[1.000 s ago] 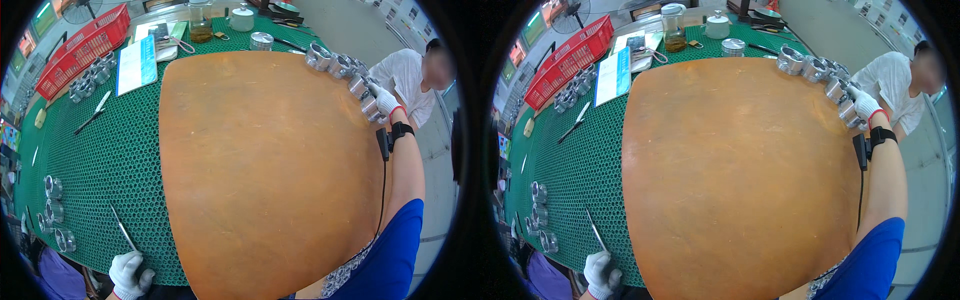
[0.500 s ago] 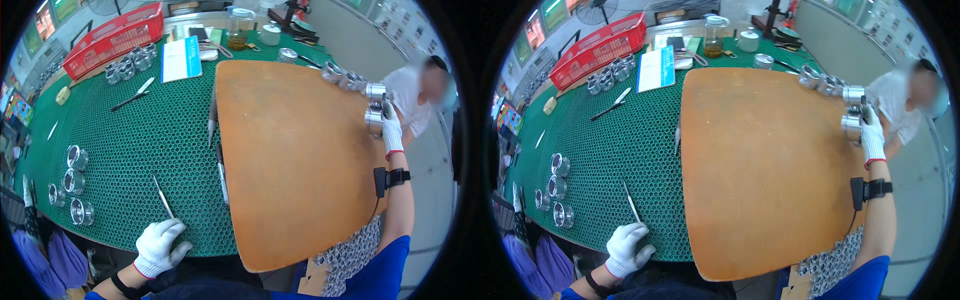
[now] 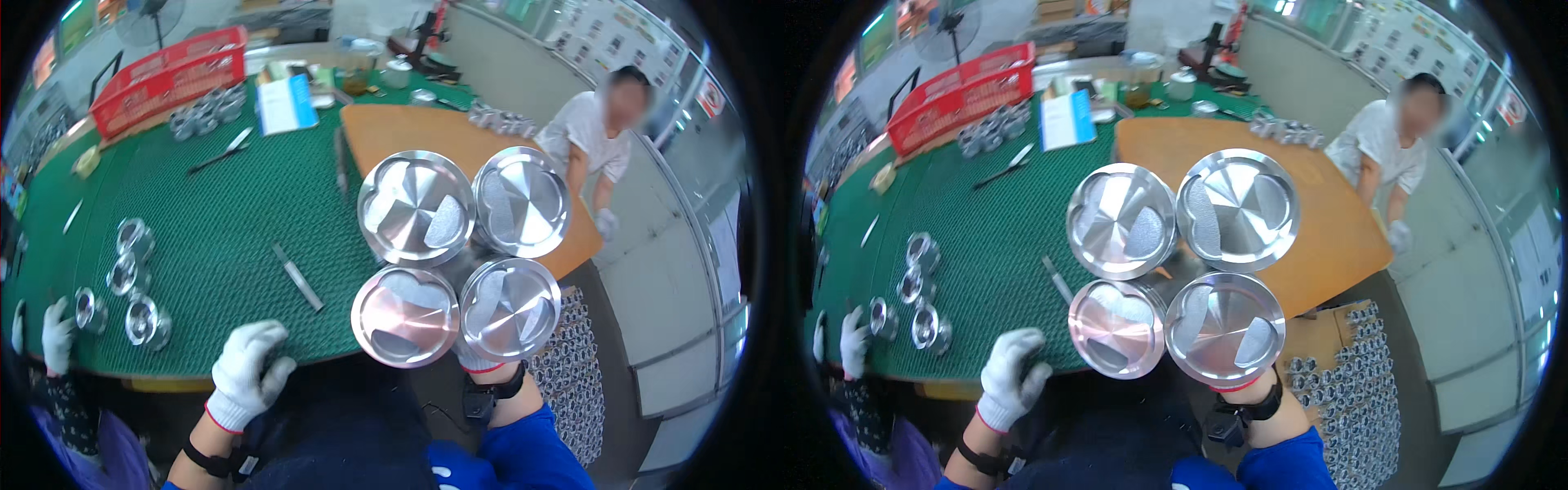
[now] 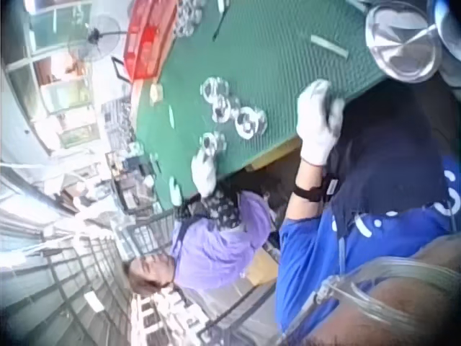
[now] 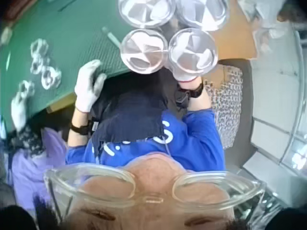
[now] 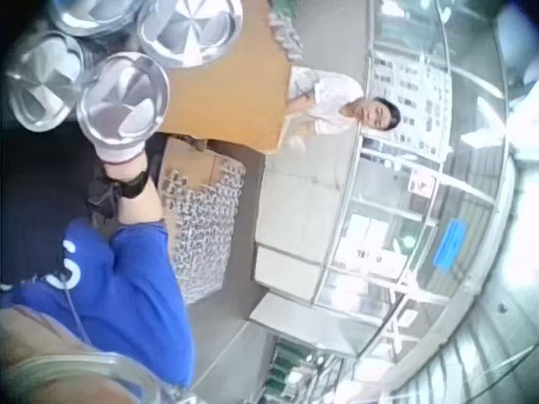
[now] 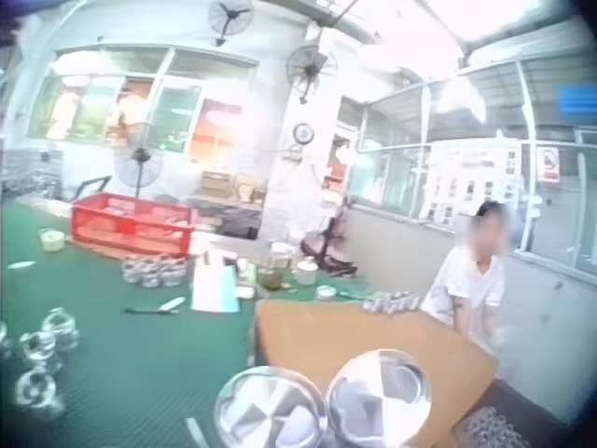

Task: The recorder is inspecting engine pistons at a workbench, checking surfaces and stacking them on a wooden board.

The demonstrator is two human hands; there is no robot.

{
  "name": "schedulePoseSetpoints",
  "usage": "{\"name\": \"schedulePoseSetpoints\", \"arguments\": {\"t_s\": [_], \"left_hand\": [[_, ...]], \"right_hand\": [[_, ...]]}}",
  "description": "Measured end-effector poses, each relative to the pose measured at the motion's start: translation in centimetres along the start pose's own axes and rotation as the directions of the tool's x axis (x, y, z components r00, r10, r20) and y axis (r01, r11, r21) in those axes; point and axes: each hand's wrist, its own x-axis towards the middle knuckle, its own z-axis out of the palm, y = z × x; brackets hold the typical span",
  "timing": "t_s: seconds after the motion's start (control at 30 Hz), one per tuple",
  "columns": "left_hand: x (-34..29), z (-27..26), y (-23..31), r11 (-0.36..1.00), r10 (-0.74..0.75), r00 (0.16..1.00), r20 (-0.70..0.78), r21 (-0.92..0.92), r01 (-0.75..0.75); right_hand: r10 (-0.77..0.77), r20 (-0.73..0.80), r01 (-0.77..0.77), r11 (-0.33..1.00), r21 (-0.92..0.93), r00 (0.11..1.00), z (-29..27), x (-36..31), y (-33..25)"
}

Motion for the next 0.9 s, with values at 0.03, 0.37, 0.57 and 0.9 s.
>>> {"name": "schedulePoseSetpoints", "arguments": {"t_s": [0.03,0.37,0.57,0.9], "left_hand": [[-1.2,-1.1,-0.2,0.999,-0.029,0.999,-0.022,0.016,0.029],[-8.5,-6.9,-4.9,0.941,-0.269,0.917,-0.296,0.123,0.316],[-6.1,-8.0,-6.2,0.854,-0.223,0.955,-0.195,0.434,0.288],[-5.5,-11.0,-10.5,0.783,-0.229,0.943,-0.241,0.529,0.326]], "right_hand": [[0.022,0.041,-0.021,0.999,-0.037,0.999,1.2,-1.1,0.6],[0.616,0.325,-0.618,0.778,-0.11,0.718,9.9,-3.6,5.8],[0.398,0.468,-0.05,0.801,-0.597,0.789,7.7,-4.6,9.7],[0.196,0.638,0.224,0.827,-0.516,0.745,9.8,-2.3,9.4]]}}
